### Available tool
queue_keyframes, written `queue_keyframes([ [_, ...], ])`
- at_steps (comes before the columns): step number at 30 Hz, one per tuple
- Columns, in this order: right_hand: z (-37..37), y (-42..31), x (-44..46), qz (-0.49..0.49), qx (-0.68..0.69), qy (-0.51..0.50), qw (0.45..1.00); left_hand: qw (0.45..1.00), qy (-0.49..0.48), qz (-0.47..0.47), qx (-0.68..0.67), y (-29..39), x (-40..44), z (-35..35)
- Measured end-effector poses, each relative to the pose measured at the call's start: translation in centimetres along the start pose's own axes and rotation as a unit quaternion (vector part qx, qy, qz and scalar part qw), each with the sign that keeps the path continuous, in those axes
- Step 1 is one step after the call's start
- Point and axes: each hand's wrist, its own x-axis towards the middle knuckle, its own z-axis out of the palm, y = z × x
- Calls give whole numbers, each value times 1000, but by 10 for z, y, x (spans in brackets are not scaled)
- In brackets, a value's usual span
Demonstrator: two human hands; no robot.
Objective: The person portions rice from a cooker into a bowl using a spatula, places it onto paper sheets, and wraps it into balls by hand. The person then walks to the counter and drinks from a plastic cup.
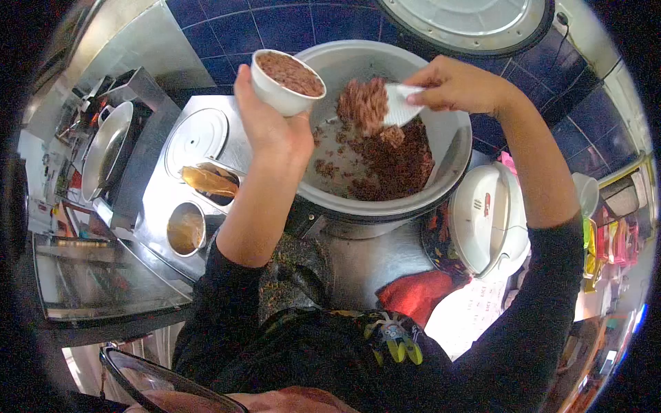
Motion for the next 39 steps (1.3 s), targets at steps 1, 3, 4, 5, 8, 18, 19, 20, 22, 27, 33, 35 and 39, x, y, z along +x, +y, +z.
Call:
queue_keyframes([
  [1, -2, -1, -2, -14, -5, 60, 998, 1000, -4, -17, 7, -5, 4, -2],
  [3, 1, -11, -14, -77, -36, 181, 980, 998, -5, -65, 19, 1, -5, 3],
  [4, 4, -7, -10, -128, -65, 243, 959, 995, -5, -94, 21, 0, -7, 5],
  [5, 7, -4, -7, -180, -95, 303, 931, 992, -8, -122, 23, 0, -9, 8],
  [8, 69, -54, -19, -41, -340, 464, 817, 979, -36, -201, 26, -3, -13, 7],
  [18, 140, -59, -16, -4, -415, 506, 756, 974, -20, -223, 21, -7, -17, 14],
  [19, 128, -56, -18, 9, -380, 528, 760, 975, -33, -219, 10, -8, -15, 12],
  [20, 115, -48, -21, -39, -283, 577, 765, 976, -47, -214, -3, -8, -13, 12],
  [22, 108, -43, -27, -85, -172, 600, 776, 974, -58, -219, -25, -6, -13, 12],
  [27, 124, -35, -22, -67, -76, 546, 832, 970, -51, -233, -37, 2, -18, 16],
  [33, 112, -38, -22, -99, -1, 573, 814, 971, -46, -233, -32, -1, -16, 14],
  [35, 116, -38, -19, -130, 76, 489, 859, 971, -70, -228, -26, -1, -17, 14],
  [39, 112, -28, -16, -67, 17, 492, 868, 969, -66, -238, -22, 0, -19, 16],
])
